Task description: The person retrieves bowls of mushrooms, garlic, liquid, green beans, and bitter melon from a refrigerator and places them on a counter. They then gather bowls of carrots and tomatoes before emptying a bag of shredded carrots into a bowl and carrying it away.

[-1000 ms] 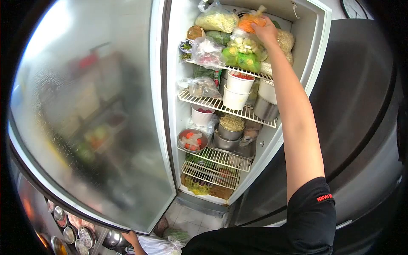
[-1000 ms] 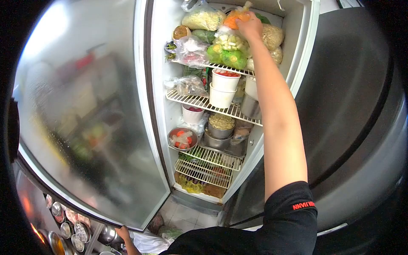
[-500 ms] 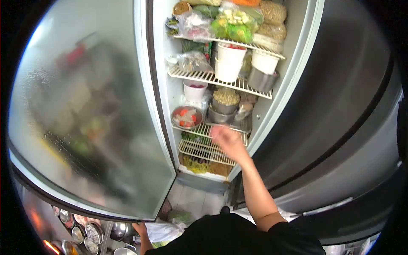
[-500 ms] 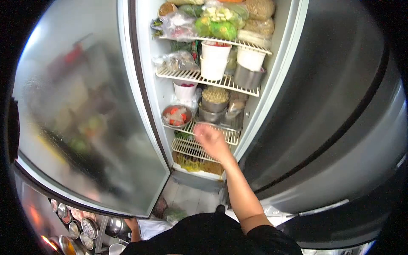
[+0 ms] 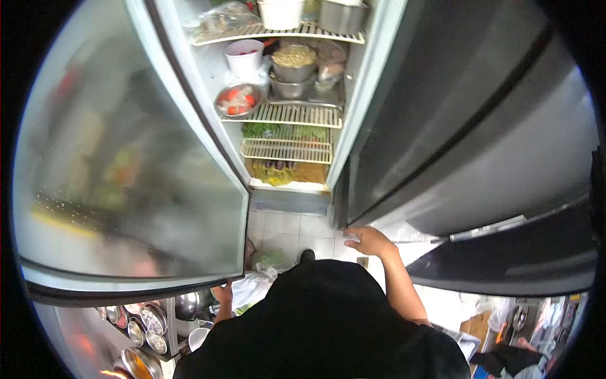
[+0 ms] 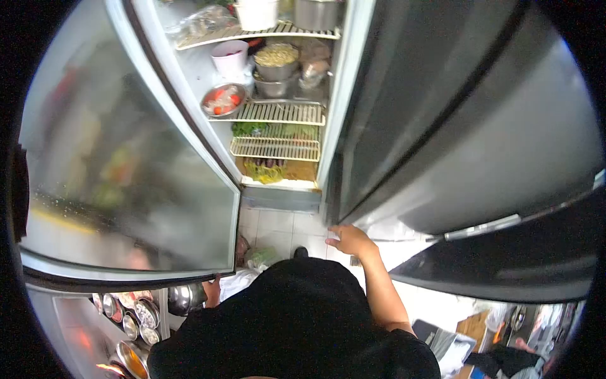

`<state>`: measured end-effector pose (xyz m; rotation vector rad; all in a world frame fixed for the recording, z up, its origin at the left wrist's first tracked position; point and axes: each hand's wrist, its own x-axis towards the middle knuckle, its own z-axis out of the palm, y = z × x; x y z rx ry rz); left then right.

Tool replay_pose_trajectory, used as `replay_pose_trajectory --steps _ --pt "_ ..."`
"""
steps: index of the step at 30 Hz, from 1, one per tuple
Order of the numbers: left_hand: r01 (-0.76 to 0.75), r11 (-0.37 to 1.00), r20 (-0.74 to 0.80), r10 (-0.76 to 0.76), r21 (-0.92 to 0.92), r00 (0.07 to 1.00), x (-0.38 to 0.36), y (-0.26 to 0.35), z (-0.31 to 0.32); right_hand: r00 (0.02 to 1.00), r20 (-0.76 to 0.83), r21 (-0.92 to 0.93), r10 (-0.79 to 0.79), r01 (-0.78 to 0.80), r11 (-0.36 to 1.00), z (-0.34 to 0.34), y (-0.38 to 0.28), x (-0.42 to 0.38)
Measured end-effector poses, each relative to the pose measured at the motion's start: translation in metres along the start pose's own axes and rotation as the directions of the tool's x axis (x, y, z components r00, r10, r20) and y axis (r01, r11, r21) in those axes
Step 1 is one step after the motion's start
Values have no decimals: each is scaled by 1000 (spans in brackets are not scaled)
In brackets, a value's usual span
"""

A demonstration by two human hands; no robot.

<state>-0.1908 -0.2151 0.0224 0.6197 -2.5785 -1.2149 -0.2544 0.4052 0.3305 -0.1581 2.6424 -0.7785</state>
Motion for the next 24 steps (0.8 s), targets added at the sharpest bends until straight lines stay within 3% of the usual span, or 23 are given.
replay_pose_trajectory --steps 2,3,5,7,8,9,10,12,14,15,16,20,24 --pt "39 981 237 -84 188 968 -10 27 0 995 -100 37 14 -10 999 -8 -3 -34" --pt "-3 971 323 -77 240 943 -18 37 5 977 75 138 199 -208 968 -23 -15 -51" --pt "-137 933 510 -56 333 858 -27 53 25 990 -65 61 125 -121 991 -19 4 -81" --pt "-319 865 688 -41 387 725 -34 75 52 957 -27 113 289 -284 952 -46 -12 -120" --pt "-420 818 762 -35 393 647 -35 88 68 944 -81 108 320 -311 944 -45 -5 -138" --pt "-521 766 830 -29 376 557 -36 97 86 947 -202 70 248 -239 968 -33 15 -156" --pt "-610 709 878 -26 354 478 -37 112 103 919 -125 116 374 -361 925 -48 8 -178" --pt "-755 590 941 -25 285 336 -39 140 133 877 -202 194 437 -401 895 -52 10 -215" --pt "-854 473 973 -36 219 229 -39 169 159 840 -104 187 533 -509 840 -72 3 -252" --pt "-888 422 982 -47 185 182 -36 178 172 832 -278 116 481 -468 876 -55 18 -264" --pt "-917 367 988 -57 154 144 -34 187 185 821 -289 96 493 -487 868 -46 32 -272" --pt "-986 160 992 -125 37 17 -26 236 217 741 -357 203 569 -533 821 -52 21 -321" --pt "-998 -20 983 -178 -55 -51 -22 290 255 624 -499 271 602 -547 792 -23 22 -361"
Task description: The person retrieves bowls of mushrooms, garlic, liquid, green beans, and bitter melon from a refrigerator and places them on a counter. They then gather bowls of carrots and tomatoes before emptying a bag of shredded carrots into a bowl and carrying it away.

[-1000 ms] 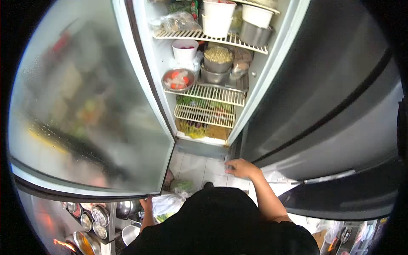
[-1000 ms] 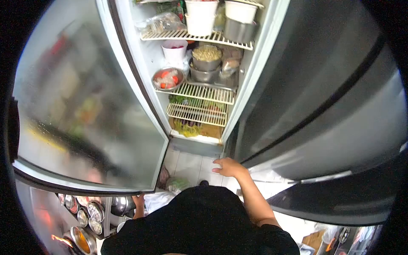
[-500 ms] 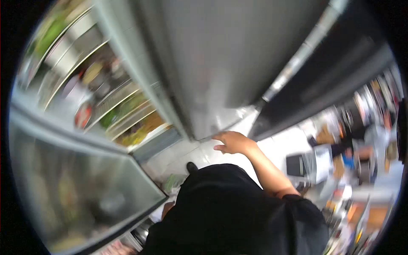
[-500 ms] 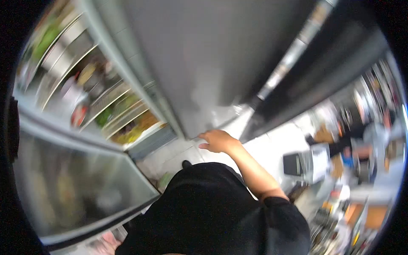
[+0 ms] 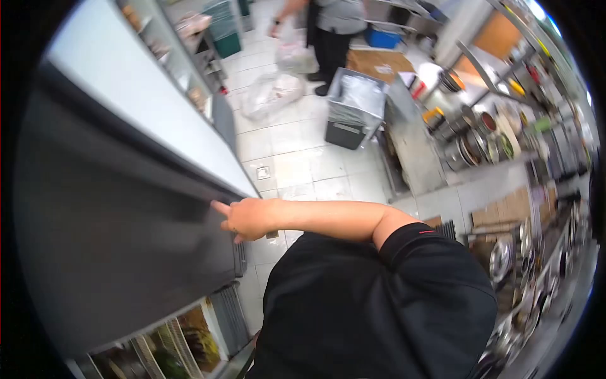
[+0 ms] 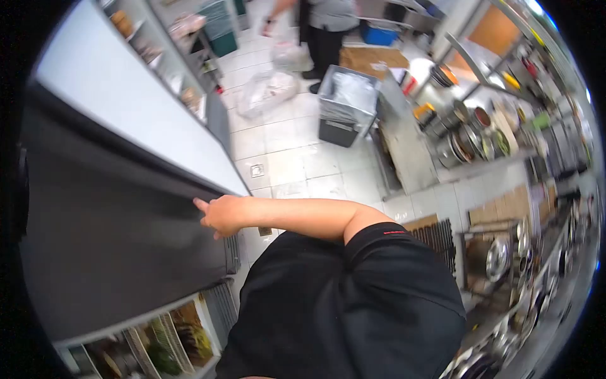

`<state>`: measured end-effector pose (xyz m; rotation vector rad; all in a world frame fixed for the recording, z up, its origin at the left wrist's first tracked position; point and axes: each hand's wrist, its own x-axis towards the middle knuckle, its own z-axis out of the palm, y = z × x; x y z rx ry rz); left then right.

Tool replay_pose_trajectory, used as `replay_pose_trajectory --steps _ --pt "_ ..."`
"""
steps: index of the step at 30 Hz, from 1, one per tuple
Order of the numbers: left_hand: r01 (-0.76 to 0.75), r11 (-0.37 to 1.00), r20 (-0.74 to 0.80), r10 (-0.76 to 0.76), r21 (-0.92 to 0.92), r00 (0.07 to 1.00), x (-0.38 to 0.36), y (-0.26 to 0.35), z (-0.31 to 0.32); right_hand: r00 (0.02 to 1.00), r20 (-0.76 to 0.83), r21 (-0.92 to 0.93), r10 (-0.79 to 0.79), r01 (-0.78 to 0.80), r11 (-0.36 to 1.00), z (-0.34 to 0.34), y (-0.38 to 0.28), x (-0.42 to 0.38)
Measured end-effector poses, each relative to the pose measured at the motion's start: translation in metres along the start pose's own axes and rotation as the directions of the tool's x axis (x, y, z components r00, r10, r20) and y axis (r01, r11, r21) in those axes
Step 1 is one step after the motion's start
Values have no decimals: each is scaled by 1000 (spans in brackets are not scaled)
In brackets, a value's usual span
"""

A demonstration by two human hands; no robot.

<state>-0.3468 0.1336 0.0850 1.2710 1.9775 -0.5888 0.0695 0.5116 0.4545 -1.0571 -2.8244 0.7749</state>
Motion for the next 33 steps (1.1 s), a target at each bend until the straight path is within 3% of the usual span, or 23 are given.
replay_pose_trajectory --steps 5,9,12,18,24,27,33 --pt "-58 986 34 53 155 998 36 -4 -66 989 -21 106 145 -142 984 8 27 -36" --pt "-94 968 30 89 232 996 61 -4 -107 972 -108 60 209 -203 977 27 39 -54" --pt "-112 960 18 112 257 994 75 -6 -127 961 34 138 275 -277 951 24 31 -60" --pt "-116 960 2 119 254 993 83 -9 -139 961 112 162 253 -269 949 37 15 -49" --pt "-94 964 4 96 250 995 60 -5 -113 994 76 87 73 -80 993 32 -18 -16" --pt "-69 961 11 69 268 998 37 0 -81 989 137 103 -61 47 994 34 -35 12" --pt "133 960 14 -141 248 990 -48 53 8 856 320 72 -407 406 911 37 -92 56"
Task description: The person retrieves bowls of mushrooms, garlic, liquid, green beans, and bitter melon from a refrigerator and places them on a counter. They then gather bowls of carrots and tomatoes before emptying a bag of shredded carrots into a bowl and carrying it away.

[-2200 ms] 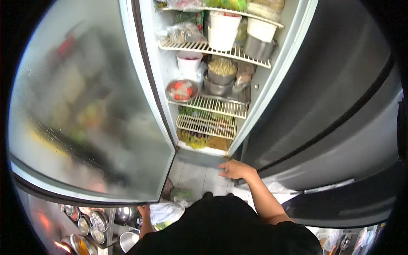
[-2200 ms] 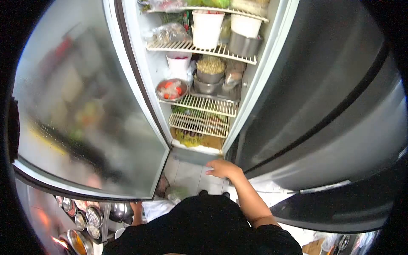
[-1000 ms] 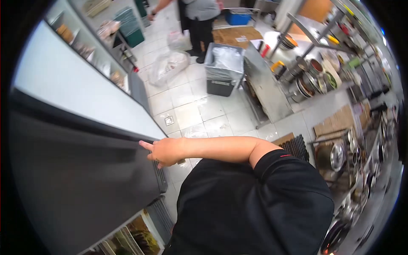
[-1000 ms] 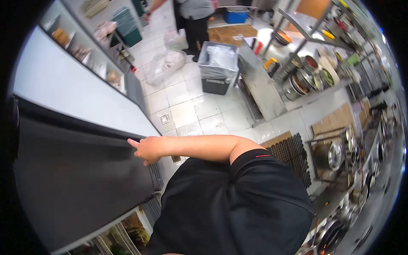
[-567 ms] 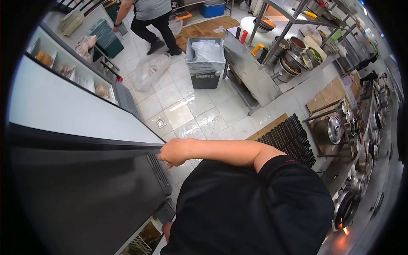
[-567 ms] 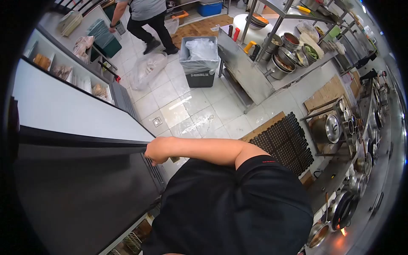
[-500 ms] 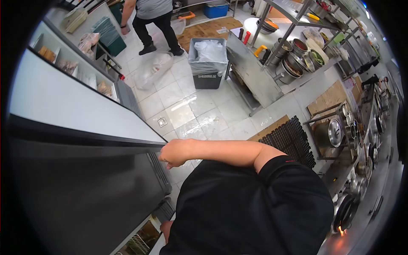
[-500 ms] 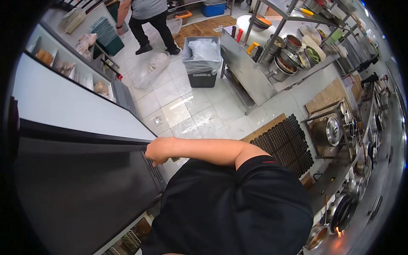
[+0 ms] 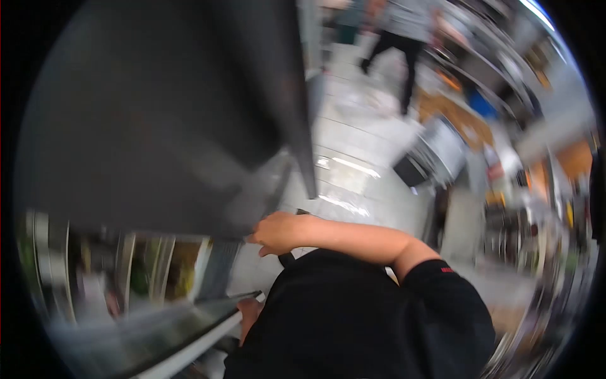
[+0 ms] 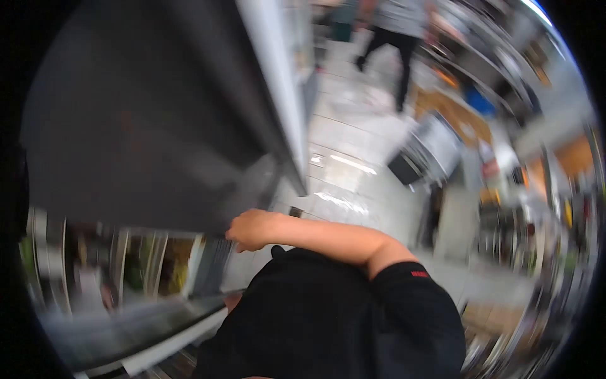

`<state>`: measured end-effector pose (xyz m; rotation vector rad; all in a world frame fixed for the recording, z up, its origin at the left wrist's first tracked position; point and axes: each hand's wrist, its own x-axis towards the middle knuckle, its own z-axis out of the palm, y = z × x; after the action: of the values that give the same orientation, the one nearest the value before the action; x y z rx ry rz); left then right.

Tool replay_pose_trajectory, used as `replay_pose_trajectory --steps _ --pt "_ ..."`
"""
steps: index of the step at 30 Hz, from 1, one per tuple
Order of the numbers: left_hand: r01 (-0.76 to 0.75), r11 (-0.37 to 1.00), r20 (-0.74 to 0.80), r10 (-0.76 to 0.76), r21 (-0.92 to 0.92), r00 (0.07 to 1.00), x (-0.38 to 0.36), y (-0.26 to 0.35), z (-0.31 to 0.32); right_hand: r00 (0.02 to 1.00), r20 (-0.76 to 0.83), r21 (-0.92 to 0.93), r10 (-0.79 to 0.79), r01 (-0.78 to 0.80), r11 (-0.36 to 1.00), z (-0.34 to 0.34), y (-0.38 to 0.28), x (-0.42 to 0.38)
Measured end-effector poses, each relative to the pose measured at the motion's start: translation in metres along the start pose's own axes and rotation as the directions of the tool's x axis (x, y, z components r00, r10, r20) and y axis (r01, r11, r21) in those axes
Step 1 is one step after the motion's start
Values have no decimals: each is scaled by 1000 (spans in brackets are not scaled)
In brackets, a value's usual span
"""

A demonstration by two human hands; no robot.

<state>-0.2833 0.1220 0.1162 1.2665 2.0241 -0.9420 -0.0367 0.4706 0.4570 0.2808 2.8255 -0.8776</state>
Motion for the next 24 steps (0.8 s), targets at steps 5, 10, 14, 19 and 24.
replay_pose_trajectory --steps 5,10,14,19,24 --pt "122 743 -14 -174 -658 985 -57 30 68 926 18 87 -378 375 923 -14 -34 59" --pt "389 -322 477 -267 -863 838 -128 39 157 732 58 172 -679 663 729 -36 -119 152" --pt "-286 -469 360 -860 -835 361 -136 62 234 489 -326 161 -809 872 462 -73 -231 236" --pt "-378 -193 176 -981 -905 80 -160 17 173 402 -684 170 -609 899 403 -146 -366 368" --pt "-639 -371 394 -912 -674 113 -138 16 180 68 -915 -192 -399 794 576 -296 -490 529"
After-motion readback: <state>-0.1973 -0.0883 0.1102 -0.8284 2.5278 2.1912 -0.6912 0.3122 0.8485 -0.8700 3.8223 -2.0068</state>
